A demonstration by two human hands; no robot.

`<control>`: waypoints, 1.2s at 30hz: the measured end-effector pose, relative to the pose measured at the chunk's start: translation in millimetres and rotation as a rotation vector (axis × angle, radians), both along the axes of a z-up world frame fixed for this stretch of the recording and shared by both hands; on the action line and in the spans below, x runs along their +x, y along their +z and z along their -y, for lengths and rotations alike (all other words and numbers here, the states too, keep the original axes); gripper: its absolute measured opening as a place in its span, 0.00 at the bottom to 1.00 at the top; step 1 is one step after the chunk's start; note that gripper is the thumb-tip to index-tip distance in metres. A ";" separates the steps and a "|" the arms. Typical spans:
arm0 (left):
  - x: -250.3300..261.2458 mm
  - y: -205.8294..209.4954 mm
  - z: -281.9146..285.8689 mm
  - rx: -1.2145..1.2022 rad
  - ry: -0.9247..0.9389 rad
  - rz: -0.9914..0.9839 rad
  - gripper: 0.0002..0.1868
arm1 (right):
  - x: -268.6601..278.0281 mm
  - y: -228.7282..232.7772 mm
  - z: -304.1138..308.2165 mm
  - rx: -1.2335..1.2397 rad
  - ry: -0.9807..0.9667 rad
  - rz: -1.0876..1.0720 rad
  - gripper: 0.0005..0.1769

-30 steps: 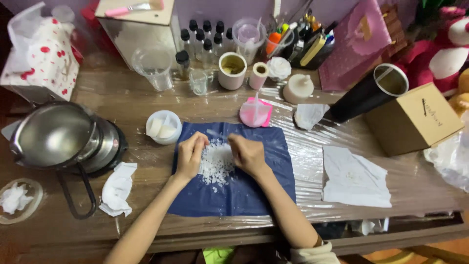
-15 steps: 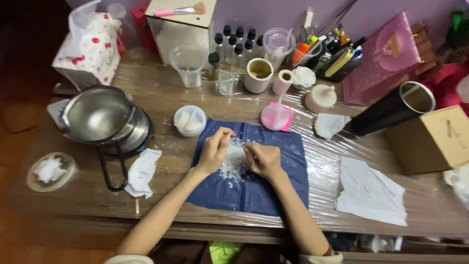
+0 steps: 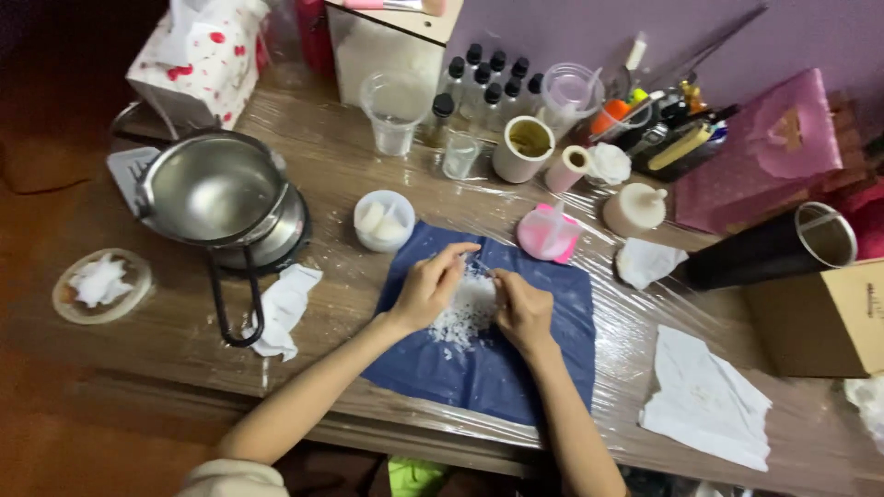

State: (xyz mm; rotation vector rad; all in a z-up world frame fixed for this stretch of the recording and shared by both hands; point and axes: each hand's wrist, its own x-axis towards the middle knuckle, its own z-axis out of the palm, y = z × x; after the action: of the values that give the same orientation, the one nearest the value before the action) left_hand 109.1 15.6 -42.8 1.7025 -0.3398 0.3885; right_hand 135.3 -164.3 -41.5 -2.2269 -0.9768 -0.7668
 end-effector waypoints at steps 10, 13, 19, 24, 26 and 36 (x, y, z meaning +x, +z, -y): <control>-3.1 -1.6 -2.6 -0.095 -0.095 -0.053 0.13 | -4.3 -3.4 -3.9 0.019 0.009 -0.050 0.09; -3.0 2.6 -2.4 -0.065 -0.065 -0.069 0.12 | -2.1 3.7 -6.9 0.008 0.020 -0.006 0.08; -5.1 9.4 -1.4 -0.039 -0.066 -0.069 0.13 | -0.7 -27.9 21.0 0.191 -0.019 0.199 0.11; -1.1 -0.6 -4.2 0.030 -0.041 -0.097 0.15 | 5.2 -37.6 25.1 0.282 0.183 0.264 0.19; -0.2 2.1 -5.0 0.060 -0.027 -0.088 0.15 | -2.3 -32.5 23.3 0.231 0.178 0.181 0.20; -0.3 -5.0 -6.5 0.106 0.090 0.003 0.13 | -8.9 6.1 4.0 0.297 0.301 0.226 0.13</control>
State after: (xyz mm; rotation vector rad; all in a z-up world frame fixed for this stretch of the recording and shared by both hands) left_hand 108.8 22.1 -47.8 1.8251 -0.2909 0.4451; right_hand 126.4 -168.4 -35.4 -1.7187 -1.1869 -0.9658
